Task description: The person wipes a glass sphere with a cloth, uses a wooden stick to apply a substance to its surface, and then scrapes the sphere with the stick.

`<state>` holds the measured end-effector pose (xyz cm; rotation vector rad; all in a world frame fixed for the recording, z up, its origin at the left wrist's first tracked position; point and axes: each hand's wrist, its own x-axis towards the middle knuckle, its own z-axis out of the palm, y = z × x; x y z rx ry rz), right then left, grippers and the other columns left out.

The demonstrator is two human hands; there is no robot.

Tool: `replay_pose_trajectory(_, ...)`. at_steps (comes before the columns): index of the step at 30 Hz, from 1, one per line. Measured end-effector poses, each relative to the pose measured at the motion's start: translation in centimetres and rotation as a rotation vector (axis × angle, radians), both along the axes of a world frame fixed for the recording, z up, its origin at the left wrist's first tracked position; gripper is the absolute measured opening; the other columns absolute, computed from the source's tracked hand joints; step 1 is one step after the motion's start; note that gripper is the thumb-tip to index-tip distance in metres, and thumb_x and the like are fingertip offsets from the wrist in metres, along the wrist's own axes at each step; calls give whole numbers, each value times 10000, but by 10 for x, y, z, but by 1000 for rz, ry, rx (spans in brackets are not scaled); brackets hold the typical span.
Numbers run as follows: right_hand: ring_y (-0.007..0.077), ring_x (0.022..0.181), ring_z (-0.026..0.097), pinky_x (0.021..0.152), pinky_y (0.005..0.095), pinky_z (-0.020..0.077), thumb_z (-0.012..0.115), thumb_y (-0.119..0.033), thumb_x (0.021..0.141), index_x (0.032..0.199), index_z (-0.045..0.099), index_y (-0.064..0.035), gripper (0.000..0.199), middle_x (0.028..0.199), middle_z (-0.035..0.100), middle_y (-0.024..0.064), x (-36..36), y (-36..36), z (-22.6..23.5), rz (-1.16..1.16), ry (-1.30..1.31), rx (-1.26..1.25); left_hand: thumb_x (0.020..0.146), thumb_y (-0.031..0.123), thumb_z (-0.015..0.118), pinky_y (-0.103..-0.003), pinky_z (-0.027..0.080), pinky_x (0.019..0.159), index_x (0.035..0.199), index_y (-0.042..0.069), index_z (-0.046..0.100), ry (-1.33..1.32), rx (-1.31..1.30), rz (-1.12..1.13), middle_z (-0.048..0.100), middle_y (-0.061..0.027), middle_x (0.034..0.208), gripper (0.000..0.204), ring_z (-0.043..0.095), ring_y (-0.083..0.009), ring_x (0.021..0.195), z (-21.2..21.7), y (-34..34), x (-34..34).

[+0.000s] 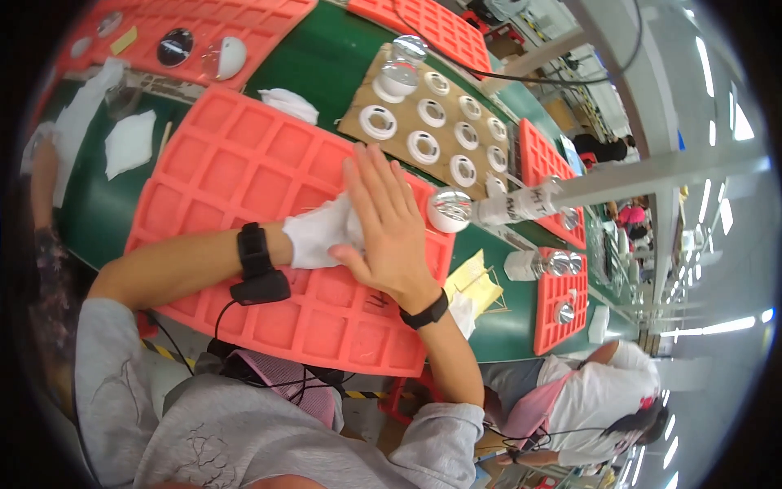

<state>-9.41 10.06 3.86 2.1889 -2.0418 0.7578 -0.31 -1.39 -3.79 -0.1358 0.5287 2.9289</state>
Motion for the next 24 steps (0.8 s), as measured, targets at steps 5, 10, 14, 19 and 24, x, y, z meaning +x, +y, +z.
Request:
replay_pose_trajectory(5,364,1523,295,1250,530,181,380,-727,959,1573,351,-21,937,1597,380,218,20,-16,14,-36,544,224,1037,416,535,-387,496,1031,1366,89,498,711,-1687,584,583,-121,1363,466,588,-236,1234,-50,2,-23)
replay_pose_trajectory(10,368,1537,259,1255,535,153,391,-669,993,1600,274,-22,895,1618,338,227,21,-29,25,-90,529,324,1003,244,586,-379,524,986,1304,62,534,582,-1642,750,633,-157,1232,355,640,-235,1138,-49,5,-24)
replay_pose_trajectory(14,371,1555,203,1262,525,113,382,-613,1026,1618,193,-16,862,1642,280,242,8,-30,30,-81,259,421,1029,240,537,-373,585,799,1217,30,556,402,-1007,167,674,-148,1026,283,702,-241,900,-14,0,-2)
replay_pose_trajectory(19,326,1579,138,1264,504,80,268,-625,1049,1635,103,-23,856,1679,205,218,0,-29,38,25,-208,484,1040,221,508,-346,573,619,1135,12,572,315,-782,182,677,-132,864,238,701,-241,730,16,0,14)
replay_pose_trajectory(24,327,1581,114,1265,482,66,170,-707,1029,1643,81,-42,910,1687,183,215,-4,-14,24,66,-663,364,1013,198,553,-371,503,455,981,17,595,378,-717,110,671,-132,787,188,682,-257,667,28,-2,12)
